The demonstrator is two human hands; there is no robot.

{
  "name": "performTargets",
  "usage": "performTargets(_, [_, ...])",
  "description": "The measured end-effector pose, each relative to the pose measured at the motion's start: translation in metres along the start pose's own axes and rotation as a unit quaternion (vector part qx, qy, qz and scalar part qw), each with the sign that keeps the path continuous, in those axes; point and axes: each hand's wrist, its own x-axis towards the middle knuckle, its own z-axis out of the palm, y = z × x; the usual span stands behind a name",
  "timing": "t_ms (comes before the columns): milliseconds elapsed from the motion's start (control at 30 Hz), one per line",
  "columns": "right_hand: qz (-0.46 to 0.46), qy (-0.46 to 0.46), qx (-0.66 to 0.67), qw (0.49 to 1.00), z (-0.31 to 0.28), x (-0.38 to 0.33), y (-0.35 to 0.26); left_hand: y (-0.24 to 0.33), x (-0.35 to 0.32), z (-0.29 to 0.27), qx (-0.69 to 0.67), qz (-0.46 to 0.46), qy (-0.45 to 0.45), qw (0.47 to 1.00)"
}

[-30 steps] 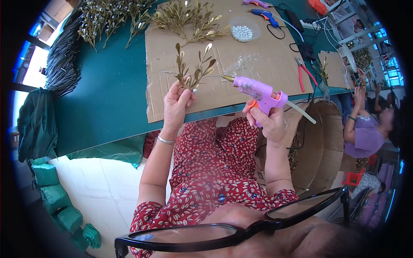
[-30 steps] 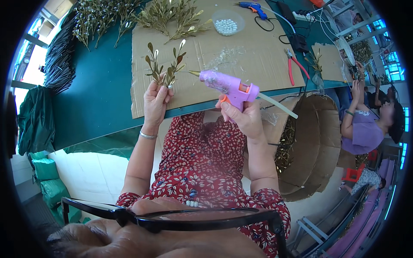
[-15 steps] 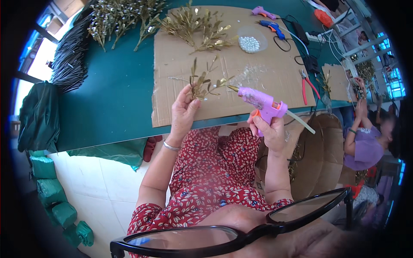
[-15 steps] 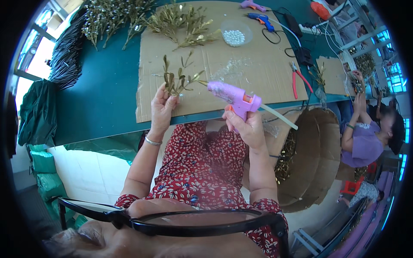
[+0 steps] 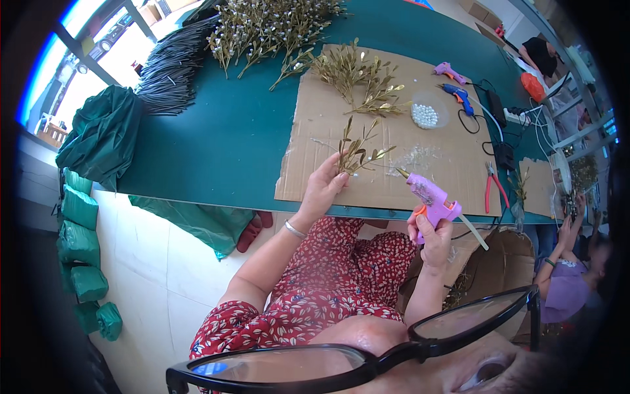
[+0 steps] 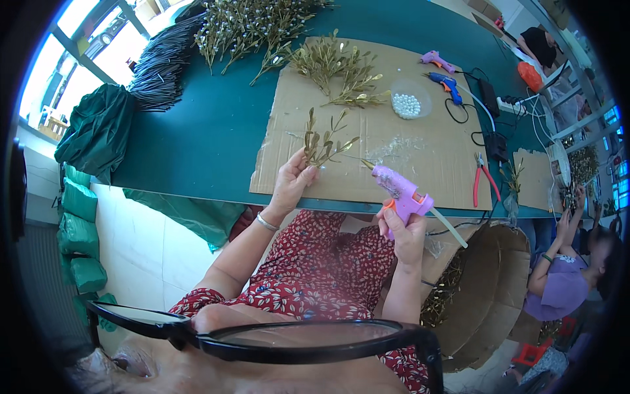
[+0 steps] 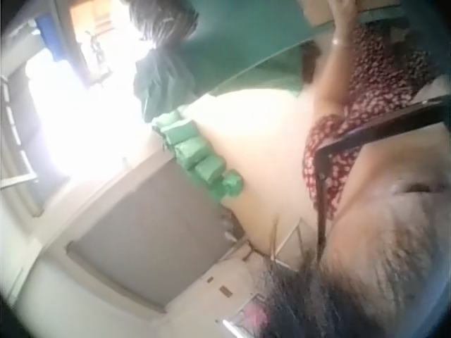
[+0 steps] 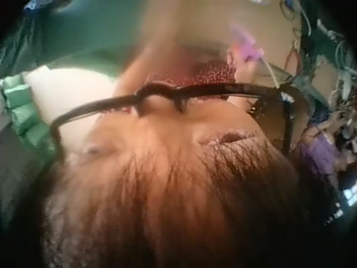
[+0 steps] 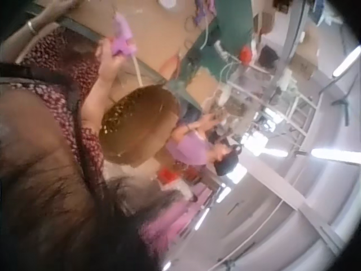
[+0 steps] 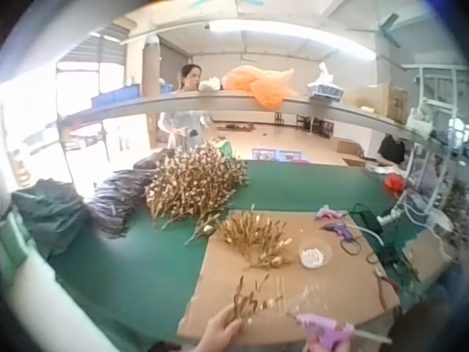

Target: The person glues beads onto artificial leaf stems using a hot glue gun, then separates and organizes green wire stems by hand.

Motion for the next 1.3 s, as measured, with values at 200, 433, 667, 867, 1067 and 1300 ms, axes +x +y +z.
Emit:
performTargets(200, [-0.036,0.035,-0.003,0.999,-0.008,-0.010,-0.002,0.001,0.001,-0.002,-0.069,-0.043,-0.020,0.996])
performTargets(433, [-0.034,0.042,0.008,0.999,-0.010,-0.013,0.002,-0.002,0.003,-0.006,-0.049,-0.040,-0.032,0.997])
performTargets(667, [-0.013,0.023,-0.021,0.999,-0.004,-0.017,0.002,0.003,0.001,-0.006,0.029,-0.038,-0.032,0.998])
performTargets(867, [-0.010,0.020,-0.026,0.999,-0.007,-0.019,0.007,-0.001,0.001,-0.006,0.020,-0.036,-0.035,0.999])
performTargets(1067, [-0.012,0.021,-0.005,1.000,-0.003,-0.016,0.008,-0.007,0.003,-0.008,0.008,-0.023,-0.038,0.999])
performTargets(1300, [-0.012,0.018,-0.004,1.000,-0.003,-0.017,0.007,-0.006,0.003,-0.008,0.010,-0.028,-0.036,0.999])
